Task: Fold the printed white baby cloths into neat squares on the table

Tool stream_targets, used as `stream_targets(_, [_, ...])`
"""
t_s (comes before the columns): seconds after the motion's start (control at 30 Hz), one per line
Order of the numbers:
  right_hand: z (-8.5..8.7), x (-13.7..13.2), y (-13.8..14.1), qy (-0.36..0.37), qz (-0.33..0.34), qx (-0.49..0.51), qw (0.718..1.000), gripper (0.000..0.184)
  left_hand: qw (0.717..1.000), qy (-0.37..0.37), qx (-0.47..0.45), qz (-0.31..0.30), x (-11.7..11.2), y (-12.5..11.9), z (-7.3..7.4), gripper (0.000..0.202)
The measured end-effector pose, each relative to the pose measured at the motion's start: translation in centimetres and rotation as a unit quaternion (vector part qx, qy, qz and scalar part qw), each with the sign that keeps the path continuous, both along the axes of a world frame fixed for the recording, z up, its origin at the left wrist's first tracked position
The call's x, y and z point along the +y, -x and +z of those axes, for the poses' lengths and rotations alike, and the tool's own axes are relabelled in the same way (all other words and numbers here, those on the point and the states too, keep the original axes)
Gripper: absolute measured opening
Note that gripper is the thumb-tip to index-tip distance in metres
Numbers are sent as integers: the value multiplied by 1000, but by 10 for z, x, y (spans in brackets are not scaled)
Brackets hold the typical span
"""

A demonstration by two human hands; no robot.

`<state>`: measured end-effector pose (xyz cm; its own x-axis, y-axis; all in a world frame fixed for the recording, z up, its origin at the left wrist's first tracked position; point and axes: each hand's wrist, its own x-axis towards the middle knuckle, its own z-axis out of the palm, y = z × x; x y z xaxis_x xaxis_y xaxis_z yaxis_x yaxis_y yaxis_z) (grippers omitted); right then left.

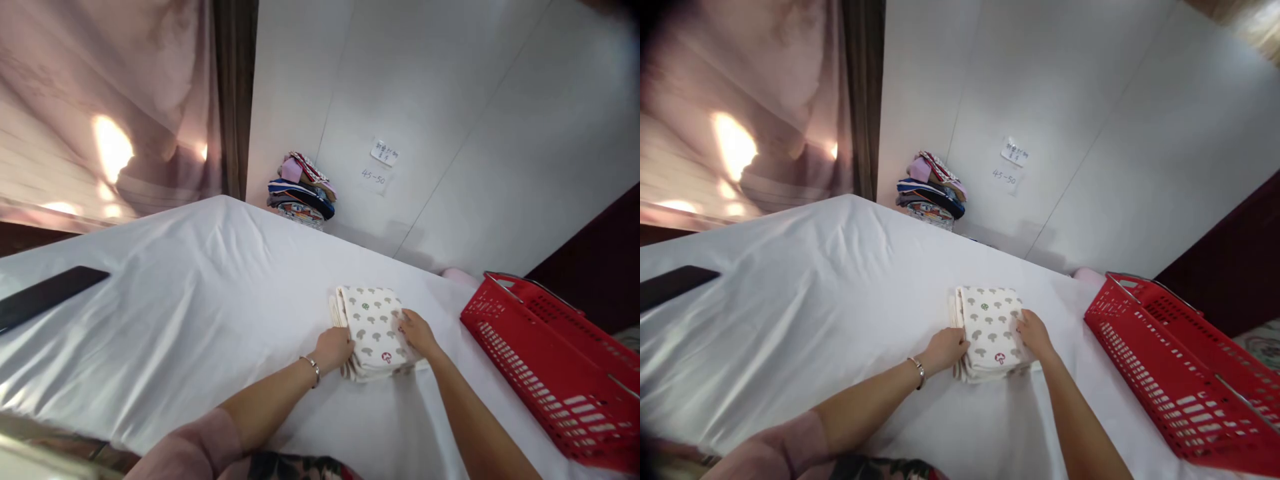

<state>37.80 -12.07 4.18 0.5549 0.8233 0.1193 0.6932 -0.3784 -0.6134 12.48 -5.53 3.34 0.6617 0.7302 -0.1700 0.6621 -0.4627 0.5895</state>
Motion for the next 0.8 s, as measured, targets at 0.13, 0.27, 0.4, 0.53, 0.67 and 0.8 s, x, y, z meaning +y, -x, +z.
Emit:
stream_targets(0.13, [-14, 19, 59, -12, 102, -44, 994, 44, 999, 30, -19, 19, 1, 7, -4, 22])
stream_targets(0.27, [-27, 23, 106, 78, 223, -118, 965, 54, 994, 98, -35, 38, 26, 15, -8, 19])
stream_targets(0.4, [-26, 14, 121, 92, 227, -108, 963, 52, 988, 91, -71, 102, 67, 15, -2, 21])
stream_targets(0.53, [-21, -3, 133, 79, 247, -64, 964, 54, 982, 53, -106, 146, 94, -2, 9, 31])
stream_targets(0.67, [-26, -22, 150, 67, 261, -78, 960, 59, 981, 49, -94, 165, 105, -24, 14, 37])
stream_targets(0.8, [-35, -34, 161, 61, 262, -132, 954, 62, 980, 46, -70, 180, 113, -35, 11, 40])
